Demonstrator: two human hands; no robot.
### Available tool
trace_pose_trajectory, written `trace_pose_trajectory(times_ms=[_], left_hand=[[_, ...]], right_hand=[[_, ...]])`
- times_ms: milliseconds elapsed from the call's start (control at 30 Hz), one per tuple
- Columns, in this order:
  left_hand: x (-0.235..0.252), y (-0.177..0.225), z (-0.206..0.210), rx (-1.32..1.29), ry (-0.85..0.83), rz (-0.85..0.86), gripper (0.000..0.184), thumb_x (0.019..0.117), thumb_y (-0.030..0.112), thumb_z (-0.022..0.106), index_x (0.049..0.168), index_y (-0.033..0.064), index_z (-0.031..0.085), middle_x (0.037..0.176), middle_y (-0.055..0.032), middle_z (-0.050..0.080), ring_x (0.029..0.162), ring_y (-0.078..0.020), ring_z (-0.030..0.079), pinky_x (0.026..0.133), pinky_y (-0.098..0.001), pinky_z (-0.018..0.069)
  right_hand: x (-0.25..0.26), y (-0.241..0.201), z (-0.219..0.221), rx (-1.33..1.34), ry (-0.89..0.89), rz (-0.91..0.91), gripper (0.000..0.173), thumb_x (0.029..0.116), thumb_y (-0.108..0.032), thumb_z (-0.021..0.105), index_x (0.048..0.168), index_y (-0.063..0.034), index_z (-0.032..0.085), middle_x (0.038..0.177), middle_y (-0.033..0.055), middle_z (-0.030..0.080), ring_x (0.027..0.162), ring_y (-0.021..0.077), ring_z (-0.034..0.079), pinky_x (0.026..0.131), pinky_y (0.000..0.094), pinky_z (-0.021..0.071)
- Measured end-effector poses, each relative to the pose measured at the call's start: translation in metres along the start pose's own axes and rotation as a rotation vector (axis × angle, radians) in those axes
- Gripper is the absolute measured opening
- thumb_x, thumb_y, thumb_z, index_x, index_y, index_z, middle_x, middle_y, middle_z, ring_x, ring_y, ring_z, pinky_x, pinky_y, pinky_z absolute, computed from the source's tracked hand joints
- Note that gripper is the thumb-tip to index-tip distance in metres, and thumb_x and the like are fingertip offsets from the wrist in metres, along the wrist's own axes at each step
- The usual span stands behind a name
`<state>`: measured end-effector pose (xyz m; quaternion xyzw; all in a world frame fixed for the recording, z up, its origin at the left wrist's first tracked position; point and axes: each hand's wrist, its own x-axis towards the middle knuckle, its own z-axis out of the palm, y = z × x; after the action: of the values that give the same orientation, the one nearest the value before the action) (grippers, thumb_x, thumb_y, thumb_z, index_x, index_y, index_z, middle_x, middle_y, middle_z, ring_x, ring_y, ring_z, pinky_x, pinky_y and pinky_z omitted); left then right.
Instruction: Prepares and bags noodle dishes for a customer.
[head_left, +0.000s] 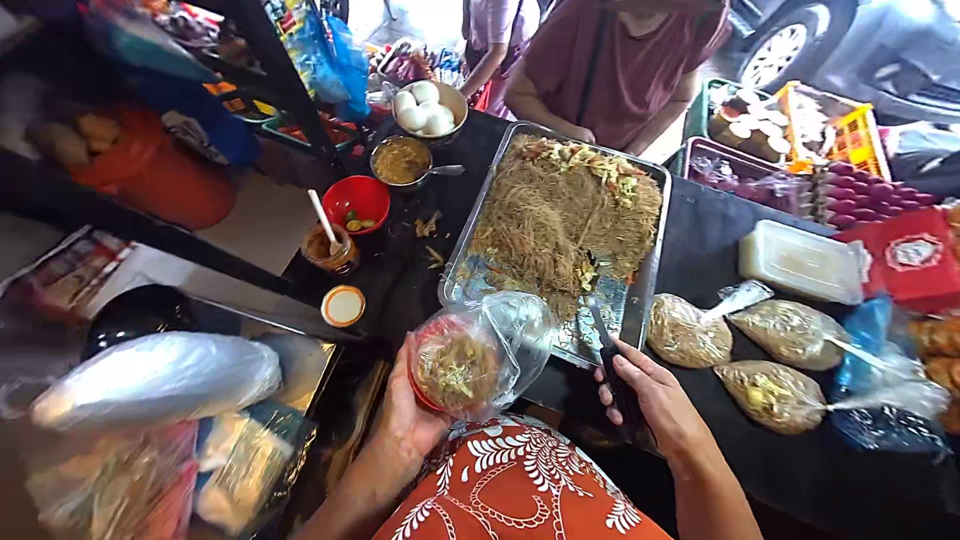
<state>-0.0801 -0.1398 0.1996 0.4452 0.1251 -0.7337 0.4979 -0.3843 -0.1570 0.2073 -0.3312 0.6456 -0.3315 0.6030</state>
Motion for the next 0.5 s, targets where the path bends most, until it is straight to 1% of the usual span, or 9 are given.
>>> trace_pose_trajectory(times_ms=[100, 167, 233, 300, 333, 367, 400, 433, 500], left_hand=[[0.005, -0.009, -0.006, 0.036, 0.082, 0.007, 0.07, 0.1012, 0.07, 0.024, 0.14, 0.0187, 0.053, 0.123, -0.0217, 0.066, 0.104, -0.0418, 0.068, 0.077, -0.0619, 0.0574], [0.008, -0.015, -0.007, 0.031, 0.101, 0.007, 0.069, 0.1015, 0.069, 0.025, 0.143, 0.0201, 0.051, 0.128, -0.0199, 0.064, 0.11, -0.0411, 0.066, 0.083, -0.0628, 0.056], [0.01, -0.019, -0.007, 0.019, 0.086, 0.015, 0.069, 0.102, 0.069, 0.024, 0.142, 0.0191, 0.051, 0.129, -0.0188, 0.064, 0.112, -0.0395, 0.066, 0.086, -0.0616, 0.0557], [0.008, -0.02, -0.005, 0.026, 0.082, 0.027, 0.069, 0.1024, 0.068, 0.024, 0.142, 0.0191, 0.052, 0.128, -0.0183, 0.065, 0.112, -0.0388, 0.066, 0.085, -0.061, 0.0563], [0.007, -0.02, -0.005, 0.035, 0.096, 0.028, 0.068, 0.1026, 0.068, 0.024, 0.142, 0.0195, 0.052, 0.128, -0.0182, 0.065, 0.112, -0.039, 0.066, 0.084, -0.0614, 0.0563], [0.007, -0.02, -0.003, 0.037, 0.113, 0.027, 0.068, 0.1023, 0.068, 0.023, 0.141, 0.0199, 0.052, 0.127, -0.0181, 0.065, 0.111, -0.0391, 0.066, 0.084, -0.0615, 0.0564], [0.008, -0.021, -0.003, 0.025, 0.118, 0.021, 0.069, 0.102, 0.069, 0.022, 0.142, 0.0201, 0.051, 0.127, -0.0182, 0.065, 0.111, -0.0393, 0.066, 0.084, -0.0614, 0.056], [0.01, -0.021, -0.002, 0.01, 0.11, 0.01, 0.072, 0.1015, 0.07, 0.02, 0.142, 0.0197, 0.05, 0.127, -0.0187, 0.065, 0.11, -0.0394, 0.066, 0.084, -0.0609, 0.056], [0.015, -0.024, -0.002, -0.014, 0.069, -0.018, 0.077, 0.1006, 0.072, 0.013, 0.142, 0.0174, 0.049, 0.126, -0.0202, 0.064, 0.109, -0.0392, 0.066, 0.084, -0.0585, 0.0564]], right_hand=[[-0.003, -0.003, 0.008, -0.629, 0.171, -0.082, 0.047, 0.111, -0.019, 0.041, 0.157, -0.0125, 0.04, 0.09, 0.0131, 0.07, 0.054, 0.0203, 0.065, 0.05, 0.0389, 0.0584], [-0.005, -0.001, 0.011, -0.976, 0.257, -0.201, 0.049, 0.1087, -0.019, 0.048, 0.157, -0.0124, 0.041, 0.092, 0.0212, 0.073, 0.061, 0.0323, 0.069, 0.06, 0.0526, 0.0585], [-0.009, -0.004, 0.014, -1.188, 0.351, -0.251, 0.052, 0.1068, -0.023, 0.053, 0.156, -0.0113, 0.043, 0.101, 0.0275, 0.072, 0.08, 0.0455, 0.072, 0.072, 0.0631, 0.0561], [-0.015, -0.009, 0.018, -1.251, 0.468, -0.43, 0.048, 0.1027, -0.024, 0.061, 0.146, -0.0045, 0.055, 0.118, 0.0333, 0.063, 0.099, 0.052, 0.066, 0.081, 0.0654, 0.0545], [-0.016, -0.011, 0.021, -1.215, 0.503, -0.591, 0.041, 0.1003, -0.023, 0.063, 0.134, -0.0005, 0.063, 0.117, 0.0333, 0.062, 0.102, 0.0512, 0.065, 0.081, 0.0631, 0.0541], [-0.017, -0.015, 0.026, -1.159, 0.494, -0.734, 0.035, 0.1003, -0.025, 0.061, 0.122, 0.001, 0.068, 0.112, 0.0297, 0.065, 0.098, 0.0462, 0.067, 0.079, 0.0578, 0.056], [-0.018, -0.019, 0.034, -1.081, 0.426, -0.826, 0.034, 0.102, -0.028, 0.056, 0.111, 0.0003, 0.071, 0.105, 0.0235, 0.067, 0.092, 0.0375, 0.068, 0.076, 0.0508, 0.0582], [-0.018, -0.021, 0.044, -0.996, 0.313, -0.848, 0.038, 0.1034, -0.034, 0.053, 0.101, -0.0017, 0.074, 0.098, 0.0173, 0.069, 0.087, 0.0295, 0.069, 0.073, 0.0461, 0.059], [-0.014, -0.023, 0.066, -0.922, 0.042, -0.72, 0.053, 0.1012, -0.052, 0.051, 0.09, -0.0063, 0.074, 0.091, 0.01, 0.07, 0.08, 0.0227, 0.069, 0.07, 0.0467, 0.0576]])
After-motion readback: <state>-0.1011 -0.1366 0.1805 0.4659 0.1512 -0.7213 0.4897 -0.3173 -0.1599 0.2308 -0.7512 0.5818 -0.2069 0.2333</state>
